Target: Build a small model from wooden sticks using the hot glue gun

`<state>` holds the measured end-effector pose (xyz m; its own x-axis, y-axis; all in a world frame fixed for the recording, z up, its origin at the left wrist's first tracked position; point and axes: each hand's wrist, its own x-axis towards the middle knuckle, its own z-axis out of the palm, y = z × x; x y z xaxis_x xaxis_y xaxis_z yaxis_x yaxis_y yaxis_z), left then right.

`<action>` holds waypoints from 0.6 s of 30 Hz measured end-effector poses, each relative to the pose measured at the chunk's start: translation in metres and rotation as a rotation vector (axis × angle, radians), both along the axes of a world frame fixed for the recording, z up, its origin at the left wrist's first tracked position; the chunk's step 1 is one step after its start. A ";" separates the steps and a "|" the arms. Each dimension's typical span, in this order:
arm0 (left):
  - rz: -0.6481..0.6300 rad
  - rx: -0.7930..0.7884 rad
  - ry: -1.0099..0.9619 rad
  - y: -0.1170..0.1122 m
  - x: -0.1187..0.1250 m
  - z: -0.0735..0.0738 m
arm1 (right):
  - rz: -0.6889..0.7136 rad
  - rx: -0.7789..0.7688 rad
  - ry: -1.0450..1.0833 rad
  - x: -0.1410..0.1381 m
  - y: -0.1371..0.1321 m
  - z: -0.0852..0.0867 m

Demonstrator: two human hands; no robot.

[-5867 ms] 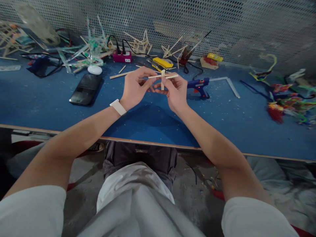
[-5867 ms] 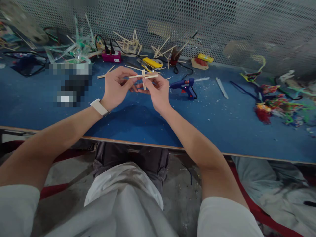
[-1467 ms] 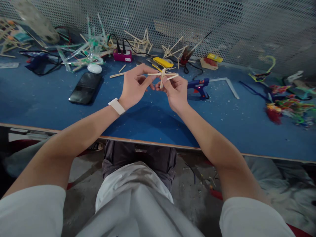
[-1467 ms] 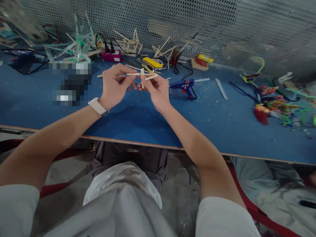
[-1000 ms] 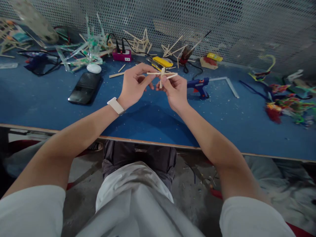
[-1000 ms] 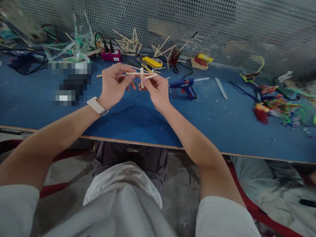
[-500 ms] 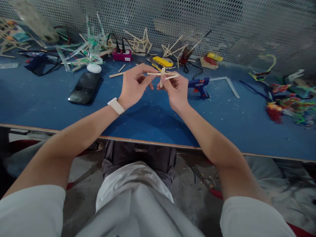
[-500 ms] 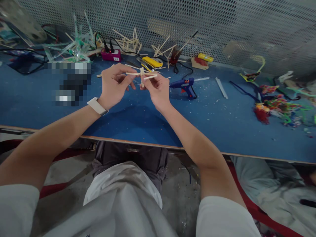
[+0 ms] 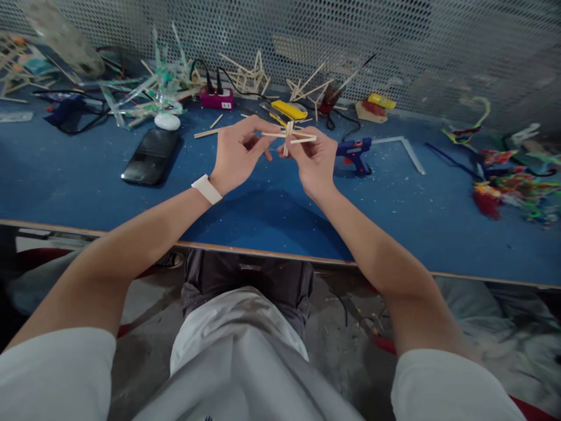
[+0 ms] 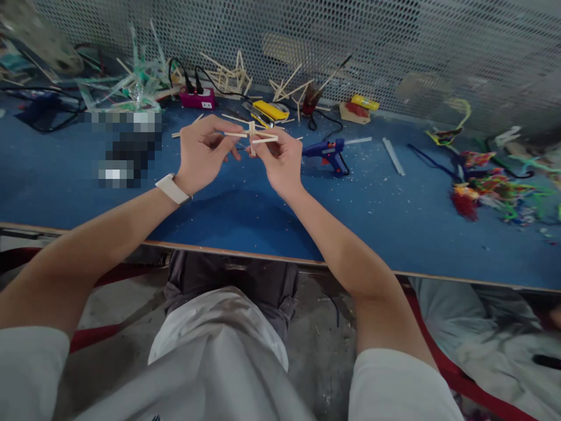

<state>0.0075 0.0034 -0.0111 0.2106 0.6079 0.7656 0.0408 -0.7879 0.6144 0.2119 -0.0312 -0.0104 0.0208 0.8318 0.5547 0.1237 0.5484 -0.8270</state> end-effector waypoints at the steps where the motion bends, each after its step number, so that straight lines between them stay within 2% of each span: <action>1: -0.002 0.003 0.001 0.000 -0.001 0.000 | 0.005 0.000 0.003 0.000 0.000 0.000; 18: -0.050 0.021 0.026 -0.001 -0.001 -0.003 | -0.004 0.001 -0.001 0.000 -0.003 0.003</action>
